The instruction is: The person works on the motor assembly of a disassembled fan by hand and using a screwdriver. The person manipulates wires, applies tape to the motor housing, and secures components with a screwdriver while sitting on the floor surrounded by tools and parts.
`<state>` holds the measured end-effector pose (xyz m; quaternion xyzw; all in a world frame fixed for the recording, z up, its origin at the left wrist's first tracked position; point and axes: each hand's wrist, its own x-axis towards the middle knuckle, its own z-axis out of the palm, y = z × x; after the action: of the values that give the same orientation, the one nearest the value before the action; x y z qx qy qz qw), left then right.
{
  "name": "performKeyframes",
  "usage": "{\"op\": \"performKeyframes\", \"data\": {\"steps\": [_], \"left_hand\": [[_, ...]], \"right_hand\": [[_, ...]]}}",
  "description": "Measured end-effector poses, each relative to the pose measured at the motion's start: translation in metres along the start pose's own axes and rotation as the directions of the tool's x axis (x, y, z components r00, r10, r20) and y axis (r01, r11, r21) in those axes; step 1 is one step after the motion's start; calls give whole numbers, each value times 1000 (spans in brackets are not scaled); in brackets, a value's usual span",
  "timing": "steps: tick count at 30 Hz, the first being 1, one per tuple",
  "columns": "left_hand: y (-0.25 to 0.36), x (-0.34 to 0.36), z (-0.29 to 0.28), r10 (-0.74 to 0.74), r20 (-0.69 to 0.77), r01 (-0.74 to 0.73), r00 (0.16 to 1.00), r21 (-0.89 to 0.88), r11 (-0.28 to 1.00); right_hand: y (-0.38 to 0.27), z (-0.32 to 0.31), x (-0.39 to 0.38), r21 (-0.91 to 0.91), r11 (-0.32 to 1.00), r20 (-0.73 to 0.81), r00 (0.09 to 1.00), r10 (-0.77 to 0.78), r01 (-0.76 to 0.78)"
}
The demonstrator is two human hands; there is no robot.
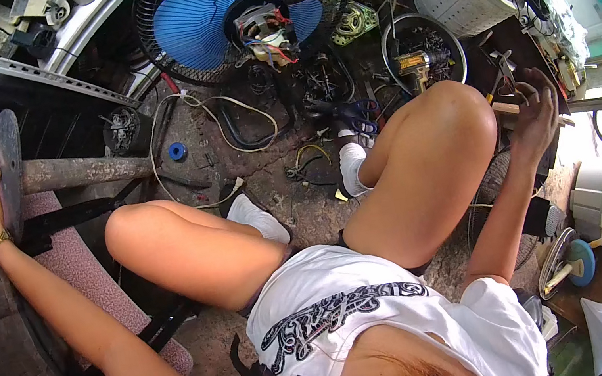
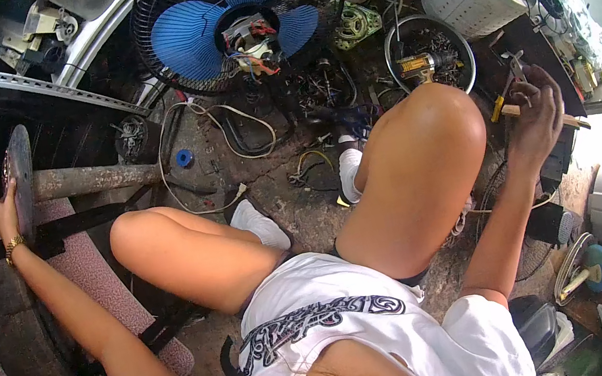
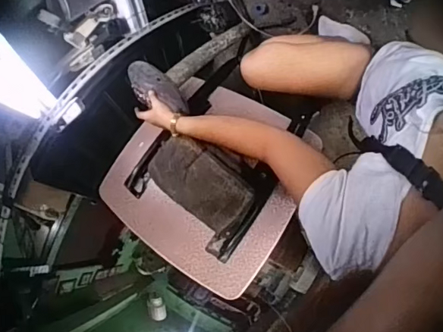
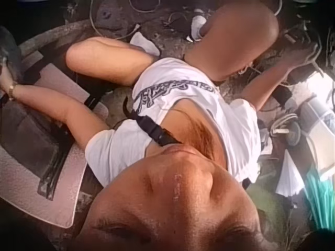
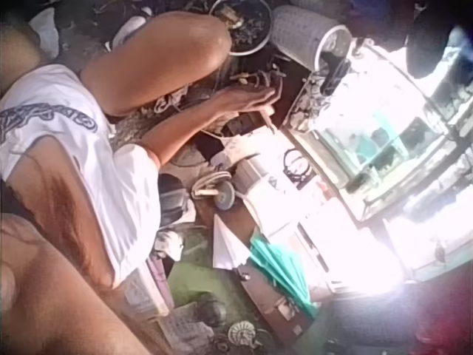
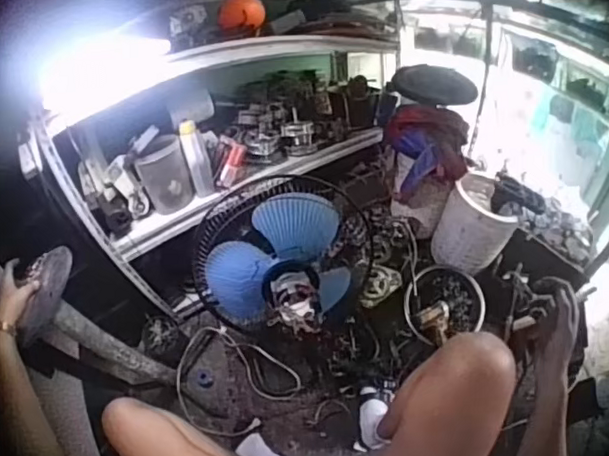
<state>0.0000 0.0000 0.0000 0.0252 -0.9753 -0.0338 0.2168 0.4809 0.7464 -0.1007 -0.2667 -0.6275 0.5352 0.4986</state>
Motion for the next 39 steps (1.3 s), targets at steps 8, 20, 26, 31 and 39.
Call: {"op": "performKeyframes", "data": {"steps": [8,20,26,31,39], "left_hand": [[-23,-5,5,30,-10,-31,999,-55,998],[67,-58,-36,353,-385,-196,853,391,899],[244,-207,14,731,-293,-776,616,-64,628],[326,-317,88,865,318,-649,388,-572,502],[387,-367,122,831,500,-272,243,-787,553]], "right_hand": [[83,19,2,-216,967,119,980,161,-133],[295,141,-62,-425,825,817,549,173,373],[336,179,-72,-471,630,876,413,250,617],[343,222,-91,-269,584,963,224,150,766],[389,253,-123,-212,557,977,178,115,803]]}}
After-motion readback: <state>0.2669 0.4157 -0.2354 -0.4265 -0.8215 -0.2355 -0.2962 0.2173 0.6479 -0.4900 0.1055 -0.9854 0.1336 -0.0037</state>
